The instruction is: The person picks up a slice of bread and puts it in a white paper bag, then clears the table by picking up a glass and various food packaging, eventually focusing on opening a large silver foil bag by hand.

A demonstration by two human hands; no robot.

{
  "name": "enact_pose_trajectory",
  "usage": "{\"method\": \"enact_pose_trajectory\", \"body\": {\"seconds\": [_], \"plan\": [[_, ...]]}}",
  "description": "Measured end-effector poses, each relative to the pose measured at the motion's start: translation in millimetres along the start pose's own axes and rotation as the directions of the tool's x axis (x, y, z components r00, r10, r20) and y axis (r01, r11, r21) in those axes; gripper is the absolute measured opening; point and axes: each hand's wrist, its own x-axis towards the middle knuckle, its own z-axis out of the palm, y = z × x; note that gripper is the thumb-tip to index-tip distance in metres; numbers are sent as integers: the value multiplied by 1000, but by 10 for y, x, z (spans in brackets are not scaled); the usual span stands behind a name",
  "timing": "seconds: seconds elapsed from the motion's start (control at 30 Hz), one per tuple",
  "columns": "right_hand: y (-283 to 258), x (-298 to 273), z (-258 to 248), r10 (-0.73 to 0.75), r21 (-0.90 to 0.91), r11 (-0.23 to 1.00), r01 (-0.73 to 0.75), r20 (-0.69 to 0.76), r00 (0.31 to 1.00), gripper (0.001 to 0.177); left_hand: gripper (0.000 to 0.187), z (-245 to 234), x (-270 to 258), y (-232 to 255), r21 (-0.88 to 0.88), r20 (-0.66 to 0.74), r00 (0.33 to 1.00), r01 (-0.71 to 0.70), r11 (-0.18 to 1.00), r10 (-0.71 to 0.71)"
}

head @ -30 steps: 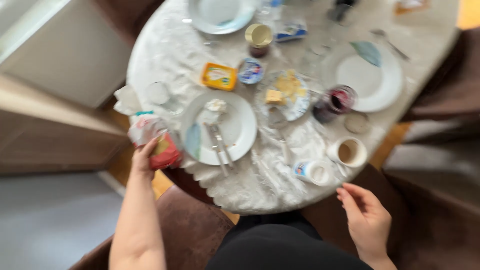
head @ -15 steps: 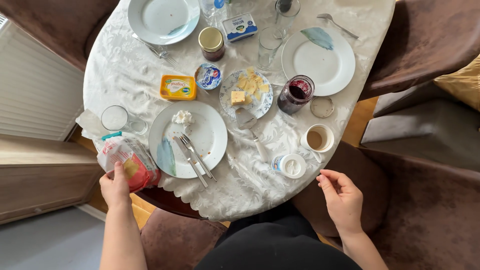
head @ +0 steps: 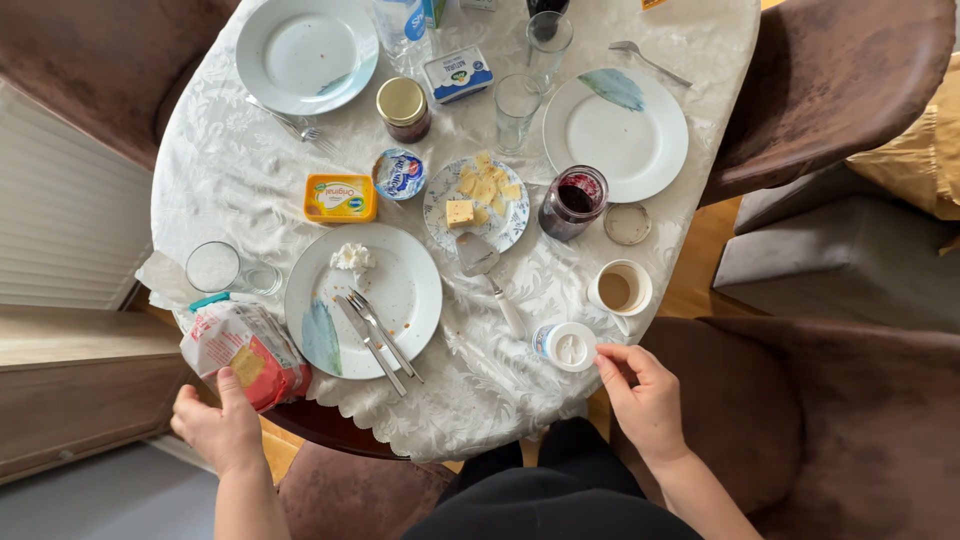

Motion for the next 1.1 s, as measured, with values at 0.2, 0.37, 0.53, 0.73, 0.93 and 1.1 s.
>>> {"method": "enact_pose_trajectory", "body": {"seconds": [0.2,0.37,0.53,0.73,0.93,1.1], "plan": [[56,1,-42,-2,2,1000,2,-7,1000,12,55,-275,-556,878,-185,-208,929,-343,921,304],[37,92,-119,18,14,1000,-18,-16,1000,13,62,8,-1450,1591,-463,120,848,-413,784,517],[101,345,-220,-121,-31,992,119,-58,991,12,105,178,-2205,2429,-525,613,435,-398,752,659],[496,905,-317,-185,-489,841,230,139,973,79,131,826,-2602,2523,-434,720,205,-613,660,663],[758,1296,-81,159,-584,794,167,464,871,130,114,1101,-2745,2475,-381,702,262,-647,660,662],[1210,1428,20,-148,-531,756,382,430,891,109,71,1108,-2852,2522,-345,638,438,-573,744,634]]}}
